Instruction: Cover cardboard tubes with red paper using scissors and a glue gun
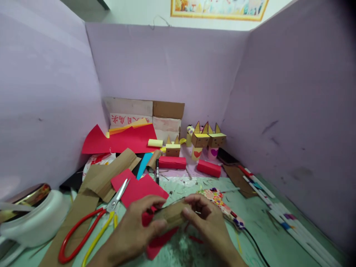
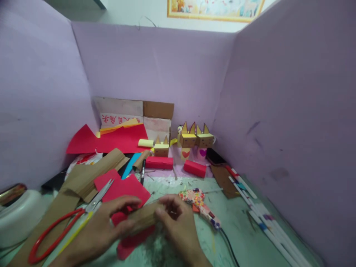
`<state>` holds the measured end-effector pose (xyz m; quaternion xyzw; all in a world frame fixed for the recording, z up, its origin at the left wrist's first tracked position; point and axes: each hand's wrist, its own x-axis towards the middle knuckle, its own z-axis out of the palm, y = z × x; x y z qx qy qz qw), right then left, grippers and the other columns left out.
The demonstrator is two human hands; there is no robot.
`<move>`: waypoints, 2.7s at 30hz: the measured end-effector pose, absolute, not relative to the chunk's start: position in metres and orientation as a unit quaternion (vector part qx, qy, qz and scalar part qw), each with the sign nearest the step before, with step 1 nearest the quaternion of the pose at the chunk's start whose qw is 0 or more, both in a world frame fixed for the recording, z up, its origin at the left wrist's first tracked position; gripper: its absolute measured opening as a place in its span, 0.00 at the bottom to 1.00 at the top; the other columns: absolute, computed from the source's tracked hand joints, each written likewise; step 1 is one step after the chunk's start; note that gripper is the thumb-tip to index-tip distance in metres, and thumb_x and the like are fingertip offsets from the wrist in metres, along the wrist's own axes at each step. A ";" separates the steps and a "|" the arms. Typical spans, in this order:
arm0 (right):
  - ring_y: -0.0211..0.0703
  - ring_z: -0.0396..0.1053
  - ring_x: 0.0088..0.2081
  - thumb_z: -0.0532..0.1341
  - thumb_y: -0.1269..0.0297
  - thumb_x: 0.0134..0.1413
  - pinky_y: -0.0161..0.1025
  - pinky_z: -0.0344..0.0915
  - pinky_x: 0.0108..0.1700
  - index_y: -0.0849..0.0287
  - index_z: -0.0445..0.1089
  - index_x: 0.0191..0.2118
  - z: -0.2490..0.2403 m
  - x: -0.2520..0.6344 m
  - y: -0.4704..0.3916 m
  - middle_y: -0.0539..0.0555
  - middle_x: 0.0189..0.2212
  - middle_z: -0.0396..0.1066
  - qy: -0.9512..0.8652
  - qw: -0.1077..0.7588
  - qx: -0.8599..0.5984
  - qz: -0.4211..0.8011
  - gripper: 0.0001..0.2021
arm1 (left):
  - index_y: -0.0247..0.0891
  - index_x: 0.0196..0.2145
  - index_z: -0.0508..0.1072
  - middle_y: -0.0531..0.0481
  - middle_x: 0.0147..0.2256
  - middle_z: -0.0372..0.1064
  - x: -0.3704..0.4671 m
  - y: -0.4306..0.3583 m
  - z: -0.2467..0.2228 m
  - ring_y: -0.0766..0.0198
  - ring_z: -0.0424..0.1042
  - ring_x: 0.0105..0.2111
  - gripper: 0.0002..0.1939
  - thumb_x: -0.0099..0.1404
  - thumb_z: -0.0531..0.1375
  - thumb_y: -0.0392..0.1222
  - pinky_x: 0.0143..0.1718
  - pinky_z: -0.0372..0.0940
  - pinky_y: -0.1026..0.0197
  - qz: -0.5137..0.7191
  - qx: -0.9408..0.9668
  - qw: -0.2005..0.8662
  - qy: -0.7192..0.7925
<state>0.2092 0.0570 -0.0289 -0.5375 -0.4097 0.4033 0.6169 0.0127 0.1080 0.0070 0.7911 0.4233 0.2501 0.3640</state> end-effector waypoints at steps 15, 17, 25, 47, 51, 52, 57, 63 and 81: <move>0.53 0.70 0.44 0.67 0.65 0.37 0.47 0.67 0.43 0.56 0.72 0.44 -0.024 0.212 0.054 0.56 0.42 0.73 -0.493 0.584 -0.509 0.396 0.21 | 0.35 0.52 0.69 0.40 0.49 0.72 0.031 0.102 -0.007 0.52 0.71 0.48 0.28 0.51 0.61 0.38 0.52 0.63 0.51 0.278 0.768 0.391 0.424; 0.53 0.70 0.43 0.67 0.66 0.36 0.47 0.65 0.44 0.56 0.73 0.44 -0.023 0.213 0.054 0.56 0.41 0.73 -0.495 0.578 -0.524 0.383 0.22 | 0.35 0.51 0.69 0.40 0.49 0.72 0.032 0.100 -0.005 0.52 0.71 0.48 0.27 0.51 0.61 0.38 0.52 0.63 0.50 0.285 0.765 0.388 0.428; 0.50 0.70 0.38 0.67 0.67 0.37 0.46 0.64 0.43 0.54 0.73 0.41 -0.023 0.210 0.053 0.52 0.33 0.75 -0.487 0.602 -0.512 0.373 0.19 | 0.36 0.49 0.71 0.40 0.47 0.73 0.028 0.099 -0.013 0.53 0.71 0.47 0.22 0.55 0.60 0.38 0.50 0.65 0.50 0.324 0.815 0.296 0.378; 0.43 0.68 0.39 0.70 0.81 0.35 0.37 0.64 0.41 0.45 0.74 0.45 -0.020 0.203 0.046 0.49 0.39 0.71 -0.624 0.620 -0.380 0.285 0.29 | 0.45 0.48 0.66 0.52 0.45 0.71 0.035 0.103 -0.041 0.60 0.71 0.46 0.21 0.58 0.66 0.40 0.47 0.66 0.62 0.342 0.718 0.549 0.257; 0.42 0.68 0.37 0.67 0.83 0.36 0.36 0.65 0.39 0.50 0.74 0.44 -0.021 0.201 0.046 0.50 0.37 0.71 -0.621 0.639 -0.373 0.259 0.27 | 0.44 0.49 0.68 0.51 0.46 0.73 0.034 0.102 -0.041 0.58 0.72 0.45 0.20 0.59 0.65 0.41 0.47 0.66 0.62 0.324 0.748 0.490 0.309; 0.42 0.69 0.36 0.67 0.83 0.37 0.36 0.65 0.38 0.51 0.74 0.44 -0.021 0.201 0.046 0.50 0.36 0.72 -0.623 0.639 -0.371 0.257 0.26 | 0.44 0.49 0.68 0.51 0.46 0.73 0.033 0.102 -0.042 0.58 0.73 0.44 0.19 0.59 0.64 0.41 0.46 0.67 0.61 0.323 0.758 0.477 0.307; 0.42 0.69 0.38 0.69 0.79 0.39 0.36 0.65 0.41 0.54 0.73 0.44 -0.023 0.200 0.045 0.51 0.38 0.72 -0.630 0.628 -0.379 0.254 0.23 | 0.44 0.48 0.69 0.51 0.45 0.75 0.032 0.102 -0.046 0.58 0.75 0.40 0.19 0.58 0.63 0.39 0.42 0.69 0.60 0.323 0.781 0.431 0.316; 0.48 0.68 0.45 0.73 0.73 0.32 0.42 0.64 0.47 0.60 0.70 0.46 -0.021 0.198 0.045 0.57 0.42 0.70 -0.646 0.601 -0.404 0.240 0.29 | 0.45 0.50 0.68 0.50 0.46 0.75 0.034 0.096 -0.039 0.59 0.75 0.40 0.20 0.59 0.60 0.37 0.42 0.70 0.59 0.320 0.826 0.353 0.302; 0.49 0.71 0.32 0.71 0.49 0.34 0.37 0.68 0.25 0.58 0.69 0.46 -0.049 0.235 -0.002 0.55 0.33 0.73 -0.364 0.507 -0.574 0.530 0.31 | 0.34 0.52 0.67 0.37 0.49 0.70 -0.010 0.166 -0.010 0.48 0.72 0.46 0.20 0.63 0.53 0.43 0.42 0.65 0.53 0.178 0.735 0.029 0.654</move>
